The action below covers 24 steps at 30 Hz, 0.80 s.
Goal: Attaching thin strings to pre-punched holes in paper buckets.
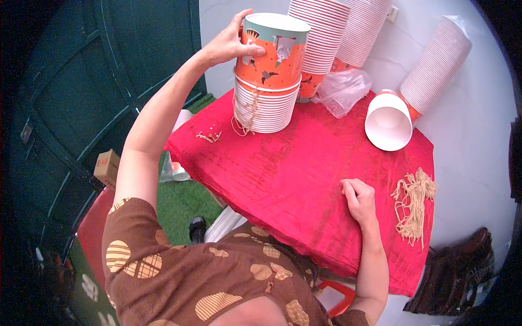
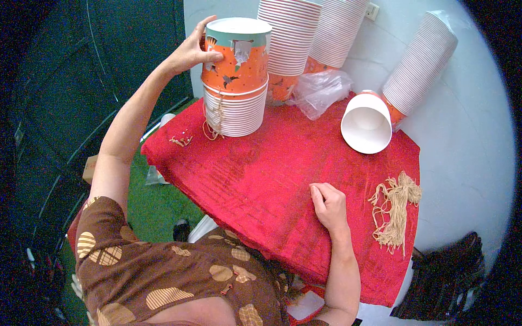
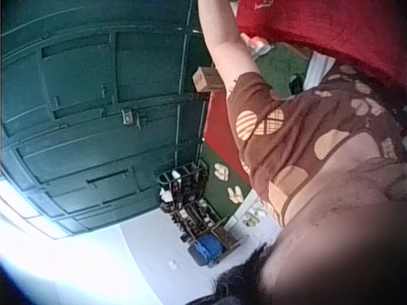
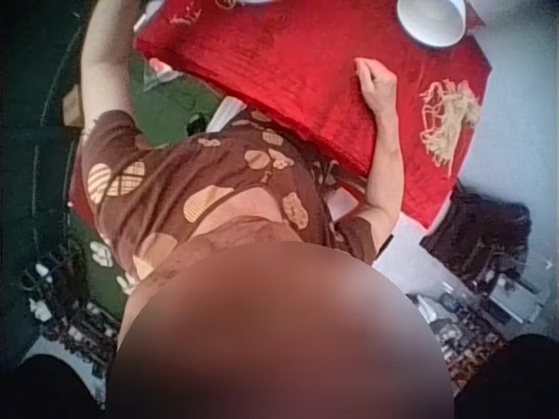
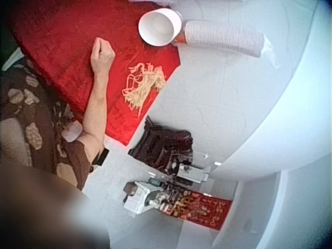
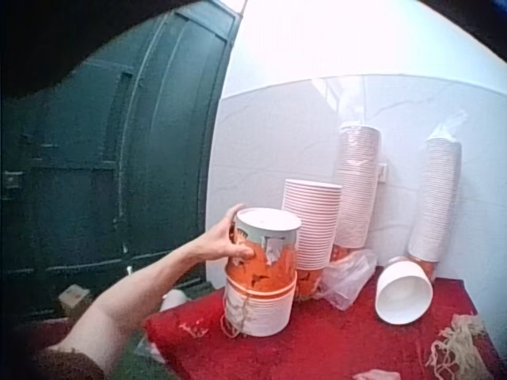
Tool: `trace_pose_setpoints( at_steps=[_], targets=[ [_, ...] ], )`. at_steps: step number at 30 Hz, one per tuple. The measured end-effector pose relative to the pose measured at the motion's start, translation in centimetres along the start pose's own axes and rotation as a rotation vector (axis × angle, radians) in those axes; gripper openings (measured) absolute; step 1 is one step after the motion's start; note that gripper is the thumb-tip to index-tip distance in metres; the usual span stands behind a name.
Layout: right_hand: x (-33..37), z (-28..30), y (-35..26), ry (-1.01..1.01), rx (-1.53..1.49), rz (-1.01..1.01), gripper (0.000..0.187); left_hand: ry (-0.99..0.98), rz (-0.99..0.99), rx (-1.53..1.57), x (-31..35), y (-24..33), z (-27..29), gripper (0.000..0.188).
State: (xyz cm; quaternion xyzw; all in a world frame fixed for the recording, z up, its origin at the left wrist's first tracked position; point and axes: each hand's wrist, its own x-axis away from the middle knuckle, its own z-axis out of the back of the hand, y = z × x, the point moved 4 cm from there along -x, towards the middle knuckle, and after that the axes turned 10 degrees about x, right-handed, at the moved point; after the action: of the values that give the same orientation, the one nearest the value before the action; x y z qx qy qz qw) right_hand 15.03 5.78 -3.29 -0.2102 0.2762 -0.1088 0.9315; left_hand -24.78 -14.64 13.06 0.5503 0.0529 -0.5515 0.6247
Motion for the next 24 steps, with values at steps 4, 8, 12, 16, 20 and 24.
trace_pose_setpoints(
  at_steps=[4, 8, 12, 16, 20, 24],
  targets=[
    [0.05, 0.01, 0.10, -0.017, -0.008, -0.033, 0.014, 0.000, 0.009, -0.015, 0.31, 0.54, -0.29, 0.120],
    [0.06, -0.07, 0.22, -0.018, -0.004, -0.034, 0.014, -0.007, 0.018, 0.028, 0.34, 0.25, -0.34, 0.121],
    [0.03, -0.02, 0.02, -0.019, 0.000, -0.027, 0.015, -0.009, 0.030, -0.002, 0.38, -0.01, -0.31, 0.123],
    [0.05, -0.03, 0.09, -0.020, 0.005, -0.028, 0.015, -0.003, 0.033, -0.020, 0.44, -0.13, -0.36, 0.123],
    [0.01, -0.07, 0.15, -0.020, 0.000, -0.024, 0.015, -0.008, 0.034, -0.002, 0.45, -0.19, -0.49, 0.123],
    [0.00, 0.02, 0.01, -0.020, 0.011, -0.026, 0.015, -0.011, 0.032, 0.004, 0.45, -0.10, -0.61, 0.122]
  ],
)
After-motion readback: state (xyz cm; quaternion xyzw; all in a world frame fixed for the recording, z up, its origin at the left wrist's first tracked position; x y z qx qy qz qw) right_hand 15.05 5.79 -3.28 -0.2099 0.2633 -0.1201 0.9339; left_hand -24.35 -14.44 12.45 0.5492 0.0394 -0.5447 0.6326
